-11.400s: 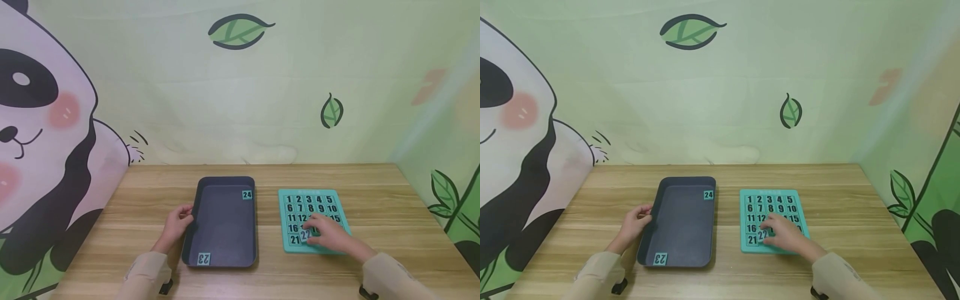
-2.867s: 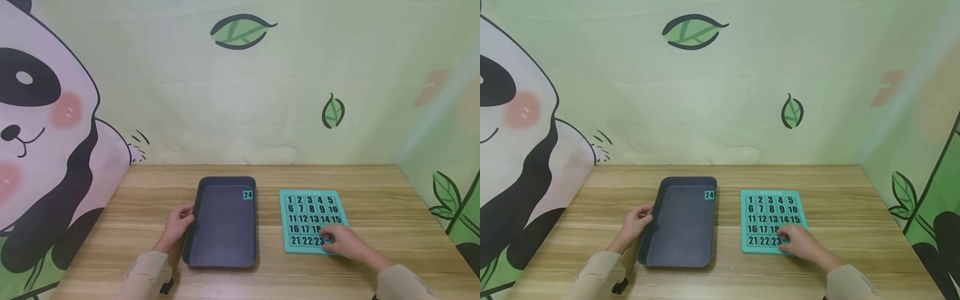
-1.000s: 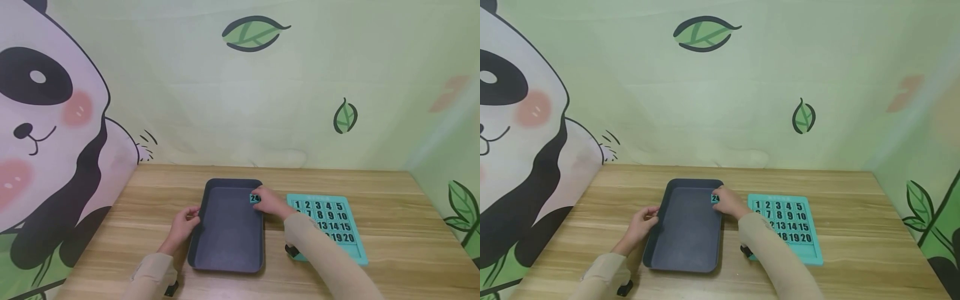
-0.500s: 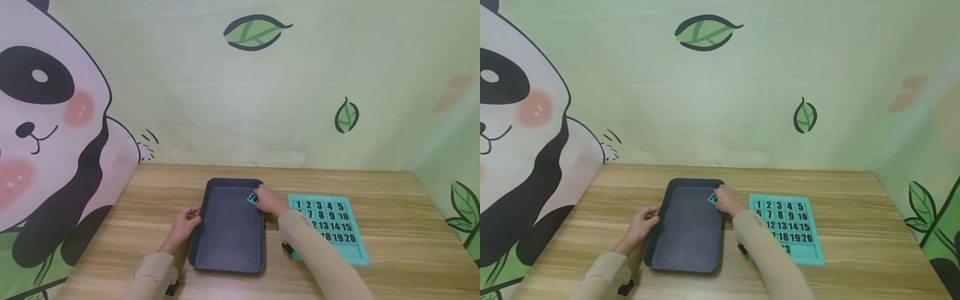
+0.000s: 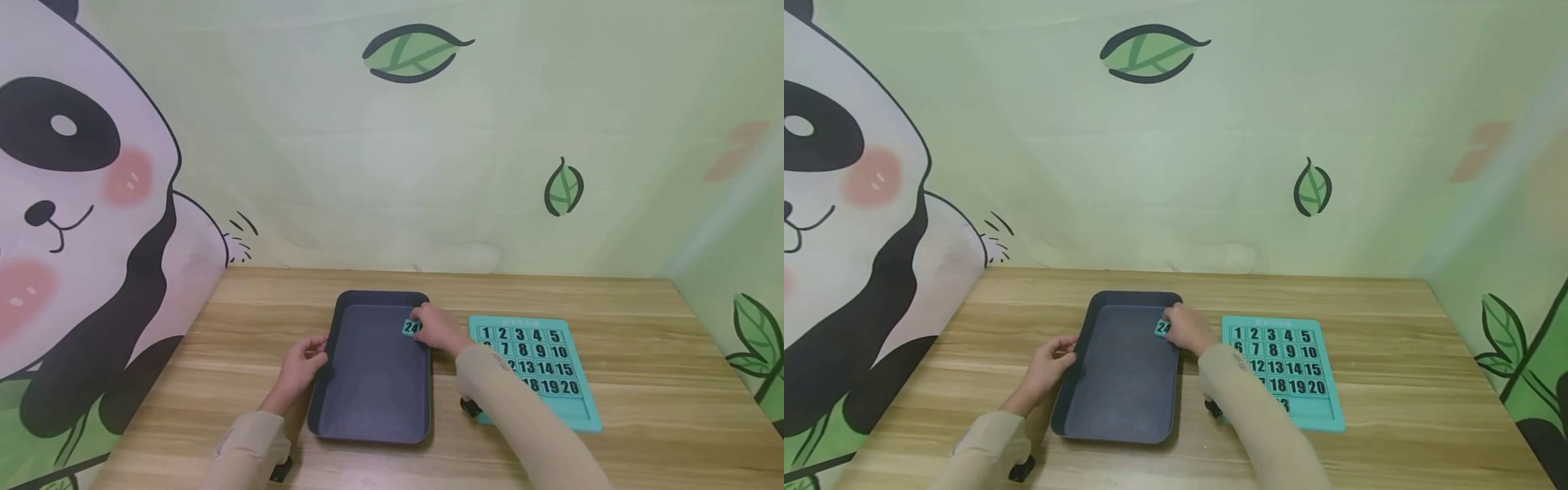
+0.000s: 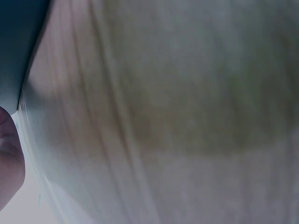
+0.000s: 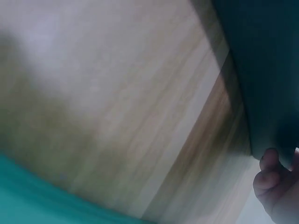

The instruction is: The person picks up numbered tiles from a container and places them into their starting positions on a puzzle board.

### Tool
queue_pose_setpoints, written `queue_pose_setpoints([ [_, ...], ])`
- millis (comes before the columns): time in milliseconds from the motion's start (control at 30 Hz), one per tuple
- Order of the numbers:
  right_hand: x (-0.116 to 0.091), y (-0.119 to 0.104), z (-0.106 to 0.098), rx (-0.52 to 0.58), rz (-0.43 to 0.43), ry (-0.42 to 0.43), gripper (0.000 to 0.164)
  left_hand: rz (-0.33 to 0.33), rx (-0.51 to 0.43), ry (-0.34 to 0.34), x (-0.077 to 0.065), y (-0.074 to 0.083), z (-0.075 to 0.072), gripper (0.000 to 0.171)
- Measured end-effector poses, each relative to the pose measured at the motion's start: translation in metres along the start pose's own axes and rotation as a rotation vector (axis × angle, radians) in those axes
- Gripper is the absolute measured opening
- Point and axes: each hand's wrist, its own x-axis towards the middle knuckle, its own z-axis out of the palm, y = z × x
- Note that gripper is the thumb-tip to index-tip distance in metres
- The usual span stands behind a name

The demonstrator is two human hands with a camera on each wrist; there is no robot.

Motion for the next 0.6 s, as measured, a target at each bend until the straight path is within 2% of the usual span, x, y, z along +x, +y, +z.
queue_pose_setpoints([
  [233,-0.015,0.001,-0.006,0.085,-0.07,0.029,0.034,0.0,0.006,-0.004,-0.001,0.003,0.0,0.034],
  [467,-0.033,0.003,-0.018,0.23,-0.049,0.033,0.032,0.003,0.017,-0.001,-0.001,0.003,0.001,0.034],
  [600,-0.046,0.006,-0.024,0.268,-0.014,0.019,0.033,-0.004,0.027,0.002,0.0,0.001,0.001,0.034],
])
